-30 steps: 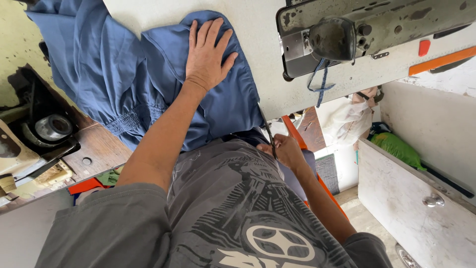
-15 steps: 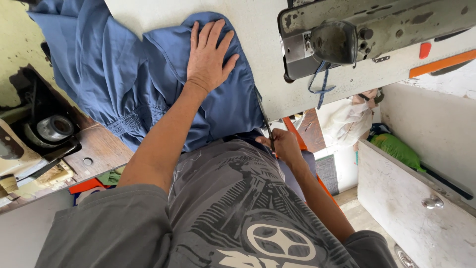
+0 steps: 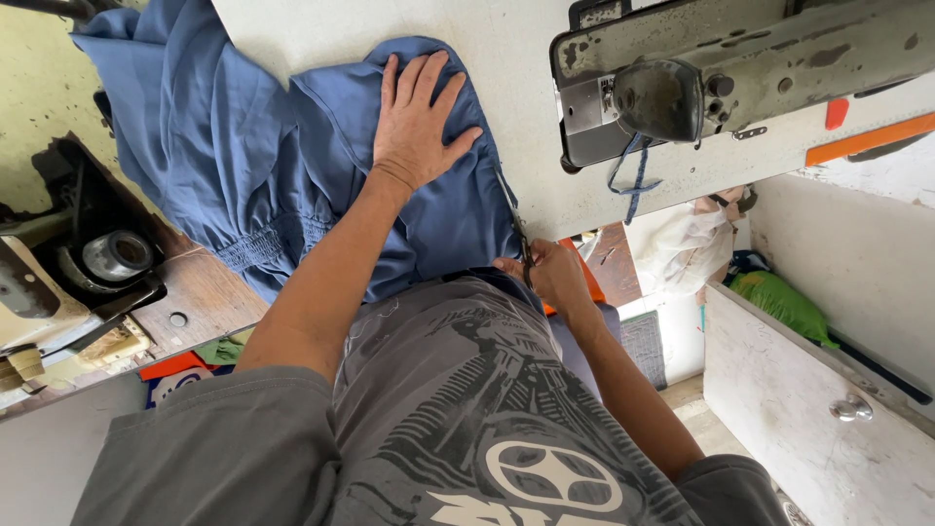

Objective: The person uses scissors to cut a strip of blue fabric on a white table. They repeatedly smooth the fabric, cut along the edge, and remove the cut pieces.

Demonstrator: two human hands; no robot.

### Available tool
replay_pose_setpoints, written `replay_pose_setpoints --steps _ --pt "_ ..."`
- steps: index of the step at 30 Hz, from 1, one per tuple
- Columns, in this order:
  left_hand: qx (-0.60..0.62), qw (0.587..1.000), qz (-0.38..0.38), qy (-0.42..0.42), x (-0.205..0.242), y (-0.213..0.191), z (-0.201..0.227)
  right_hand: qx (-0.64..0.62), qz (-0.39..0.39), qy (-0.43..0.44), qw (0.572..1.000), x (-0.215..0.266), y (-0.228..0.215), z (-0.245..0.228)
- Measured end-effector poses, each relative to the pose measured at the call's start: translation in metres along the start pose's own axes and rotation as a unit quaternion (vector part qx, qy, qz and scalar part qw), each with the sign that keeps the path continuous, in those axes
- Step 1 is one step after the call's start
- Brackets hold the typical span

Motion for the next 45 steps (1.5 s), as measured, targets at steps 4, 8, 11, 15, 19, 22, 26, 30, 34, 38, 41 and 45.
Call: replay_pose_setpoints --steps 4,8,11,15,19,22,26,30,34,38,41,45 --pt "-0.001 1.000 0.000 0.001 0.000 0.001 0.000 -0.010 0.058 -0.077 0.995 -0.008 -0.002 0.014" --pt "0.000 1.000 -0.001 0.000 0.000 0.000 0.001 -0.014 0.019 -0.070 0.997 -0.002 -0.005 0.001" --pt "0.000 1.000 0.010 0.003 -0.001 -0.003 -0.001 -0.009 -0.028 -0.020 0.999 0.000 -0.005 -0.008" --pt "0.004 1.000 0.001 0.002 -0.001 -0.002 0.001 -0.026 -0.025 0.025 0.999 -0.004 -0.011 -0.023" --pt "0.003 1.000 0.001 0.001 0.000 -0.001 0.000 0.005 -0.013 0.023 1.000 -0.014 -0.013 -0.029" --pt "-0.003 1.000 0.000 -0.001 0.000 -0.001 0.000 0.015 0.001 -0.006 1.000 -0.022 -0.013 -0.021" --pt "0.004 1.000 0.005 0.000 0.000 -0.001 -0.001 -0.043 0.053 -0.124 0.990 -0.028 -0.015 -0.021" --pt "0.003 1.000 0.005 -0.002 0.000 -0.002 -0.001 -0.070 -0.021 -0.067 0.995 -0.025 -0.011 -0.023" --pt "0.007 1.000 -0.002 -0.006 -0.001 -0.003 -0.001 -0.069 -0.029 -0.069 0.995 -0.033 -0.013 -0.032" --pt "0.014 1.000 -0.004 -0.009 -0.001 -0.002 -0.002 -0.009 -0.009 -0.041 0.999 -0.042 -0.020 -0.046" --pt "0.012 1.000 -0.009 -0.013 -0.001 0.001 -0.003 0.014 -0.004 -0.036 0.999 -0.048 -0.019 -0.043" --pt "0.013 1.000 -0.004 -0.013 0.000 0.000 -0.002 0.005 0.042 -0.127 0.991 -0.052 -0.020 -0.043"
Point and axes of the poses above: each hand's wrist, its own x-axis away from the middle knuckle, its own y-axis out of the palm, z = x × y, the point moved 10 cm from there along -x, towards the middle knuckle, and after that the axes turned 9 degrees about -y, right-handed, at the moved point
